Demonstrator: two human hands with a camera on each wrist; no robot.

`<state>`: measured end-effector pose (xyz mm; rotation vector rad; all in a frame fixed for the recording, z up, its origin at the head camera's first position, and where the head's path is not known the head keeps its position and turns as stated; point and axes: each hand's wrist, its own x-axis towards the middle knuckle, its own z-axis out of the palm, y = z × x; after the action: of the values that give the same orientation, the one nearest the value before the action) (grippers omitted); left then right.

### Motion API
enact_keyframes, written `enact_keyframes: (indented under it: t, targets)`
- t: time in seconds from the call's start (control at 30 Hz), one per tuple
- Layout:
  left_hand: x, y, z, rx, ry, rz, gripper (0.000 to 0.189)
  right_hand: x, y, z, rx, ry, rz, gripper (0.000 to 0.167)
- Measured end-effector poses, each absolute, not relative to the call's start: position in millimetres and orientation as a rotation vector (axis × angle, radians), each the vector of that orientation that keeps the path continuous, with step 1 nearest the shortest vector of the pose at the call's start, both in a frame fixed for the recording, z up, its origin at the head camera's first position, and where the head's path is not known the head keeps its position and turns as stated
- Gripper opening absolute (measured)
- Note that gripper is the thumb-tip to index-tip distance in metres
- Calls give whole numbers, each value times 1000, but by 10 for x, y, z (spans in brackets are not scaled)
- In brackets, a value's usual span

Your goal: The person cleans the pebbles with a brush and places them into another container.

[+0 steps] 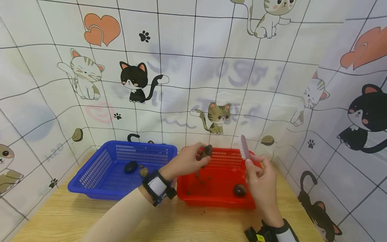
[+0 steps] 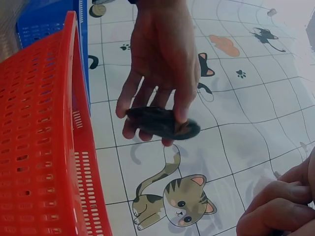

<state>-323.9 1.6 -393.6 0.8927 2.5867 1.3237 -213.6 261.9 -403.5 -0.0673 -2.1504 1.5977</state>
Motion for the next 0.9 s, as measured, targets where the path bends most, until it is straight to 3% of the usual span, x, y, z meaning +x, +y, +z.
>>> enact_keyframes:
  t: [0.37,0.9]
  targets:
    - [-3017,-199,-4228,694,1923,1990,63,-2118,2428,-4155,84,-2242,1584,36]
    - [-2842,-195,-4273,620,1614,2045,78,-2070,2124,-4296,285,-2298,1705,28]
